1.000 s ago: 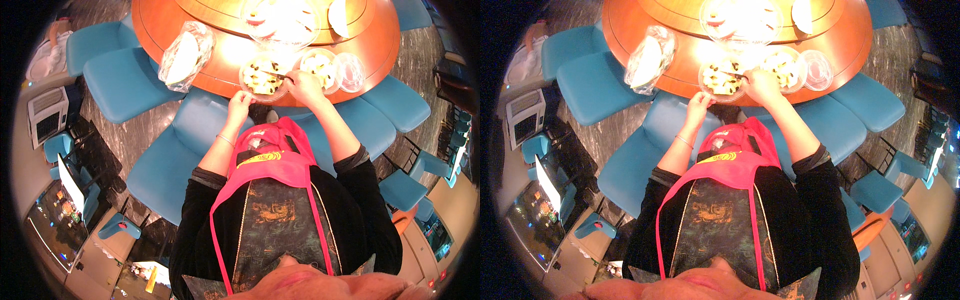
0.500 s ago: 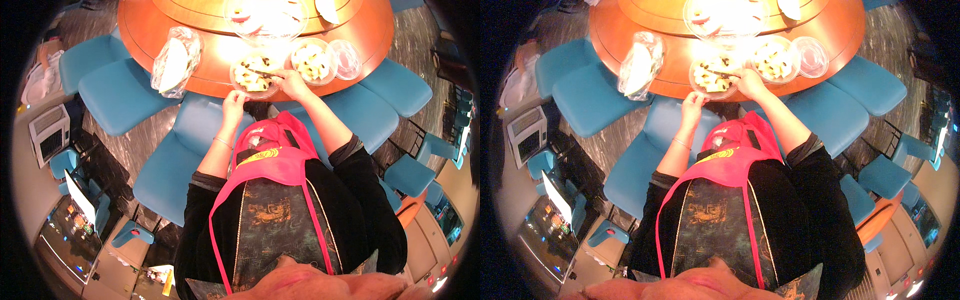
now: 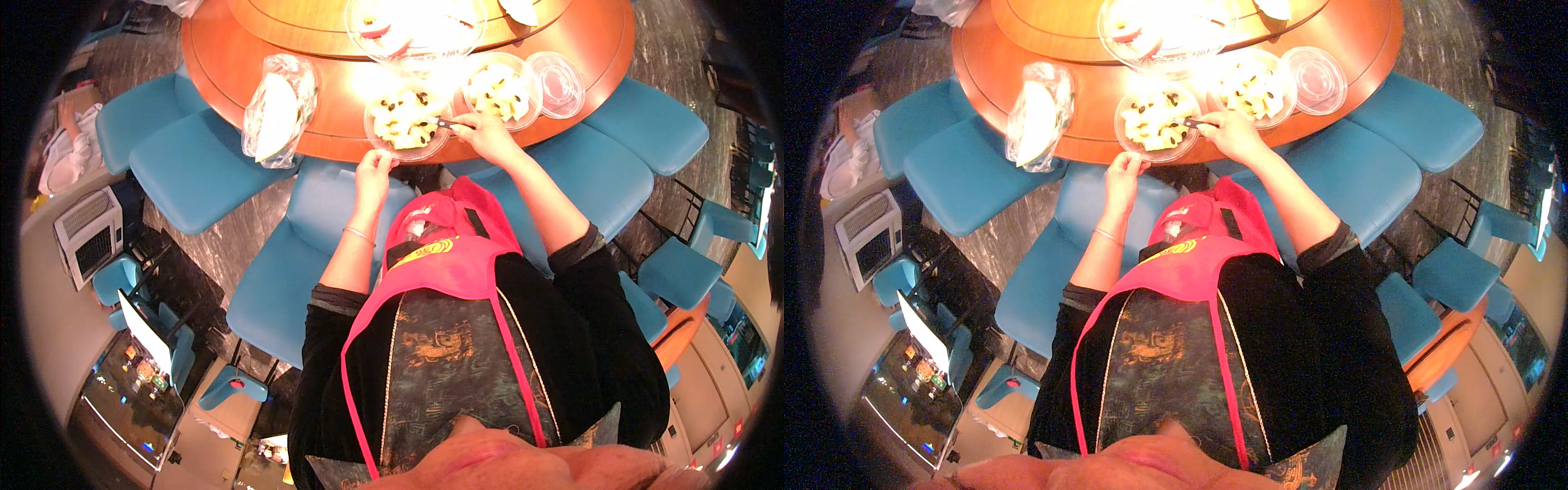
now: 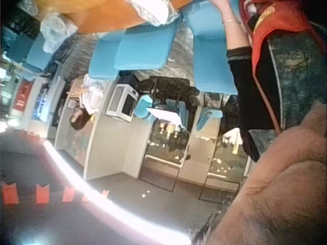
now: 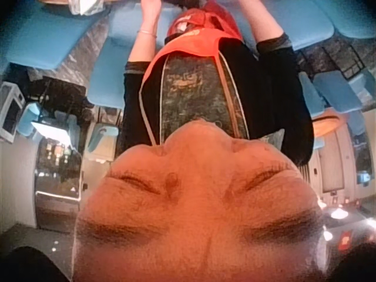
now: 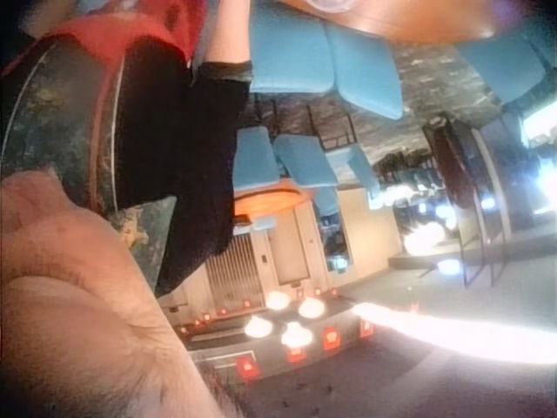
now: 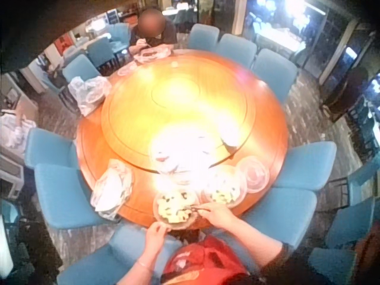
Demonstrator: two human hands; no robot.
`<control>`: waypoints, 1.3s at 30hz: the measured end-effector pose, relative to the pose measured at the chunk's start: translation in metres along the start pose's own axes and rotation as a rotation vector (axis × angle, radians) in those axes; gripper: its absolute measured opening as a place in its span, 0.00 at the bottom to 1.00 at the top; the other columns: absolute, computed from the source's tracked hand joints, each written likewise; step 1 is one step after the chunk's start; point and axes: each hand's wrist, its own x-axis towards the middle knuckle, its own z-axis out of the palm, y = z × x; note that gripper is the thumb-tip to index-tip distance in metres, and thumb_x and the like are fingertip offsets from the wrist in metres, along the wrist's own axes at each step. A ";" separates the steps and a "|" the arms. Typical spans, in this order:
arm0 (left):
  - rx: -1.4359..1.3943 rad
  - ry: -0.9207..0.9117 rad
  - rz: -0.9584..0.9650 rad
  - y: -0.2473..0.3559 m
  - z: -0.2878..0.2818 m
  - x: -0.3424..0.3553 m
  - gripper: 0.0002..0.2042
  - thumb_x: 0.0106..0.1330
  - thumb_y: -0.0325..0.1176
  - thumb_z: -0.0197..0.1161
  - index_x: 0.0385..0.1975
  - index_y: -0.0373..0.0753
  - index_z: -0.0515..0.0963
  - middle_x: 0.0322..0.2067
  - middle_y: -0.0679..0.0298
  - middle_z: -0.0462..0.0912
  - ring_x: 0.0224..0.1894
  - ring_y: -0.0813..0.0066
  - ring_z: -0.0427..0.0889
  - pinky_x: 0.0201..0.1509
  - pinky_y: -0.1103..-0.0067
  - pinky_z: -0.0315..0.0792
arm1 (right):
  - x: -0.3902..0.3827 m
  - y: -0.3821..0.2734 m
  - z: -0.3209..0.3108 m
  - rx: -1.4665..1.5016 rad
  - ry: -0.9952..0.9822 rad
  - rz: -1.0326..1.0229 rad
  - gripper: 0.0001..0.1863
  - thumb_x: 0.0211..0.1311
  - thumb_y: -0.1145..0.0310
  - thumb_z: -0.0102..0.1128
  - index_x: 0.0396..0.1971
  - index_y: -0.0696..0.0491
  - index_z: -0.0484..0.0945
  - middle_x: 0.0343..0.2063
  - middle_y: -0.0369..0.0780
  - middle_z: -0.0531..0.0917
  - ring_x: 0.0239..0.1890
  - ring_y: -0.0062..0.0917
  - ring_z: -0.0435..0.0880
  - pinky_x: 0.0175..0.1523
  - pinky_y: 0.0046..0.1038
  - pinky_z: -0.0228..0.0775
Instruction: The person uses a knife to cut fruit pieces in a clear plastic container on a round table, then moves to a white table to continue cutting a wrapped fruit item on a cutting board. The person handles the container and the wrapped fruit throughout the clip.
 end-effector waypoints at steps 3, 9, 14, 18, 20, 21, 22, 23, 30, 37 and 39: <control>-0.046 -0.013 0.006 0.001 0.001 0.000 0.07 0.72 0.30 0.57 0.37 0.33 0.78 0.33 0.63 0.84 0.36 0.79 0.81 0.45 0.80 0.75 | -0.024 -0.007 -0.023 -0.262 0.102 -0.061 0.13 0.64 0.64 0.57 0.40 0.57 0.83 0.29 0.46 0.84 0.33 0.35 0.84 0.39 0.34 0.73; -0.060 -0.024 -0.038 -0.001 0.003 -0.002 0.10 0.73 0.36 0.56 0.39 0.35 0.79 0.35 0.65 0.84 0.38 0.78 0.82 0.46 0.80 0.75 | -0.052 -0.023 -0.028 -0.444 0.073 0.133 0.13 0.64 0.62 0.55 0.38 0.56 0.82 0.30 0.49 0.83 0.37 0.44 0.83 0.41 0.43 0.73; -0.133 -0.041 -0.110 -0.004 0.010 -0.005 0.10 0.74 0.37 0.57 0.39 0.36 0.78 0.35 0.65 0.84 0.37 0.78 0.82 0.45 0.80 0.75 | -0.034 -0.018 -0.013 -0.523 0.137 0.112 0.13 0.65 0.60 0.54 0.33 0.56 0.79 0.30 0.50 0.83 0.37 0.46 0.83 0.43 0.46 0.74; -0.149 -0.044 -0.079 -0.004 0.012 -0.005 0.10 0.73 0.37 0.57 0.39 0.36 0.78 0.35 0.65 0.84 0.37 0.78 0.82 0.45 0.80 0.75 | -0.015 0.001 -0.001 -0.468 0.168 0.000 0.12 0.66 0.63 0.55 0.39 0.56 0.81 0.27 0.49 0.82 0.33 0.43 0.83 0.39 0.42 0.73; -0.120 -0.043 -0.086 -0.004 0.011 -0.005 0.10 0.73 0.36 0.57 0.39 0.36 0.78 0.35 0.65 0.84 0.38 0.78 0.82 0.45 0.80 0.75 | -0.006 0.011 0.003 -0.306 0.177 0.009 0.12 0.67 0.65 0.56 0.40 0.57 0.81 0.25 0.44 0.82 0.28 0.34 0.82 0.36 0.36 0.73; -0.104 -0.043 -0.090 -0.004 0.010 -0.005 0.10 0.73 0.36 0.57 0.40 0.36 0.78 0.35 0.64 0.84 0.38 0.78 0.82 0.45 0.80 0.75 | -0.004 0.016 0.006 -0.225 0.182 0.023 0.11 0.67 0.66 0.56 0.40 0.58 0.81 0.23 0.41 0.81 0.26 0.30 0.81 0.35 0.32 0.72; -0.108 -0.045 -0.082 -0.004 0.010 -0.004 0.10 0.73 0.36 0.57 0.40 0.35 0.78 0.35 0.64 0.84 0.38 0.77 0.82 0.45 0.80 0.75 | -0.005 0.020 0.008 -0.124 0.161 0.064 0.11 0.68 0.66 0.57 0.42 0.58 0.81 0.23 0.38 0.80 0.26 0.25 0.79 0.34 0.29 0.71; -0.110 -0.049 -0.077 -0.004 0.010 -0.005 0.10 0.74 0.36 0.57 0.40 0.35 0.78 0.36 0.64 0.84 0.38 0.77 0.82 0.45 0.80 0.75 | -0.007 0.023 0.011 -0.018 0.144 0.105 0.12 0.68 0.66 0.57 0.43 0.57 0.81 0.23 0.35 0.80 0.25 0.21 0.77 0.33 0.25 0.70; -0.088 -0.061 -0.090 -0.007 0.008 -0.004 0.10 0.74 0.36 0.56 0.40 0.36 0.78 0.36 0.63 0.84 0.39 0.76 0.83 0.47 0.79 0.75 | -0.043 0.030 0.013 0.584 0.088 0.267 0.12 0.69 0.66 0.58 0.47 0.55 0.81 0.26 0.31 0.80 0.24 0.12 0.73 0.30 0.17 0.67; -0.104 -0.070 -0.078 -0.006 0.008 -0.003 0.10 0.74 0.37 0.57 0.37 0.37 0.78 0.34 0.65 0.84 0.37 0.77 0.82 0.45 0.80 0.74 | -0.099 0.037 -0.051 0.443 0.287 0.322 0.14 0.69 0.64 0.60 0.48 0.56 0.81 0.25 0.30 0.80 0.24 0.11 0.72 0.30 0.16 0.66; -0.089 -0.073 -0.072 -0.006 0.008 -0.004 0.10 0.74 0.38 0.57 0.38 0.38 0.78 0.34 0.65 0.84 0.37 0.77 0.82 0.45 0.80 0.74 | -0.101 0.038 -0.069 0.232 0.307 0.418 0.13 0.67 0.63 0.60 0.43 0.54 0.84 0.23 0.33 0.82 0.23 0.18 0.77 0.30 0.21 0.69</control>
